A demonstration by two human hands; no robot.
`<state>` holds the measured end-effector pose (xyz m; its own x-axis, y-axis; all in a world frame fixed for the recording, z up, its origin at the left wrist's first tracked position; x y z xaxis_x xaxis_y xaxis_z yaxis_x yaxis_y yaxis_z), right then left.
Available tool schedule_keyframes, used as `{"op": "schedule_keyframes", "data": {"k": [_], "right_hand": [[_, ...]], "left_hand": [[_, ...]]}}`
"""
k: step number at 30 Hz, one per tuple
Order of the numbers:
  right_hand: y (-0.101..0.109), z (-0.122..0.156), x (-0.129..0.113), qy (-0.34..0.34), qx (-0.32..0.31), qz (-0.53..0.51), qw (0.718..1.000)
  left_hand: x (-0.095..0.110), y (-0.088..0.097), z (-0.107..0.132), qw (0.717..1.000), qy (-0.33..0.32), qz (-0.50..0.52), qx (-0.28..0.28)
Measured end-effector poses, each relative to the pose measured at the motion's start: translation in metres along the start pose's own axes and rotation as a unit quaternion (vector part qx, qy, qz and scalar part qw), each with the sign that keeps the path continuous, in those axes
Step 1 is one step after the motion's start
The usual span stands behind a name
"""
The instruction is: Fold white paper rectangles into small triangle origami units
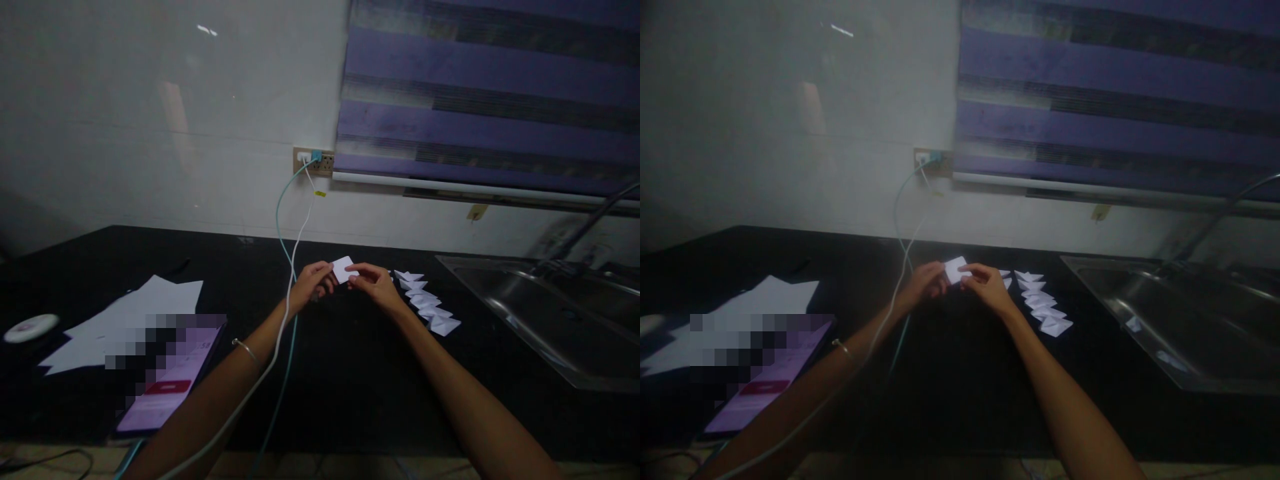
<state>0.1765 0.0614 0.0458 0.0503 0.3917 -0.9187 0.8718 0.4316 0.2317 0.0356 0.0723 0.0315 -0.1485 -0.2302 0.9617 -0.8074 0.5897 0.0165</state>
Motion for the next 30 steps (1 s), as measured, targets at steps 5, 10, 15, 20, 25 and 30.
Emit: {"op": "schedule_keyframes", "data": {"k": [5,10,15,20,25,30], "right_hand": [[-0.004,0.0,0.002,-0.009,-0.02,-0.009,1.0],[-0.005,0.001,-0.001,-0.01,-0.02,-0.009,1.0],[-0.002,0.002,-0.007,-0.013,-0.005,-0.015,1.0],[0.0,0.002,-0.005,-0.018,-0.006,-0.027,0.999],[0.0,0.001,0.0,-0.016,-0.011,-0.039,0.999],[0.0,0.001,0.002,-0.024,-0.01,-0.048,0.999]], "left_hand": [[0.001,0.007,0.003,0.998,0.011,-0.046,0.04],[0.007,0.004,0.005,0.997,-0.008,-0.071,0.043],[0.006,0.005,0.003,0.999,-0.042,0.011,0.018],[0.011,0.0,0.007,0.998,-0.062,0.028,-0.011],[0.009,0.002,0.008,0.999,-0.039,0.001,0.02],[0.01,0.003,0.006,0.998,-0.035,-0.026,0.046]]}}
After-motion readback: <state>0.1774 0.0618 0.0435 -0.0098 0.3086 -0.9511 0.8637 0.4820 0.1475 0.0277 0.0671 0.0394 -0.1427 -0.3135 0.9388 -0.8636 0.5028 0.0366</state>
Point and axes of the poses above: each hand's wrist, its own z-axis away from the middle knuckle, its own y-axis out of the back of the hand, x = y × z, the point moved 8 cm from there along -z, towards the middle knuckle, and after that the axes turned 12 degrees about -x, right-handed, at the moved point
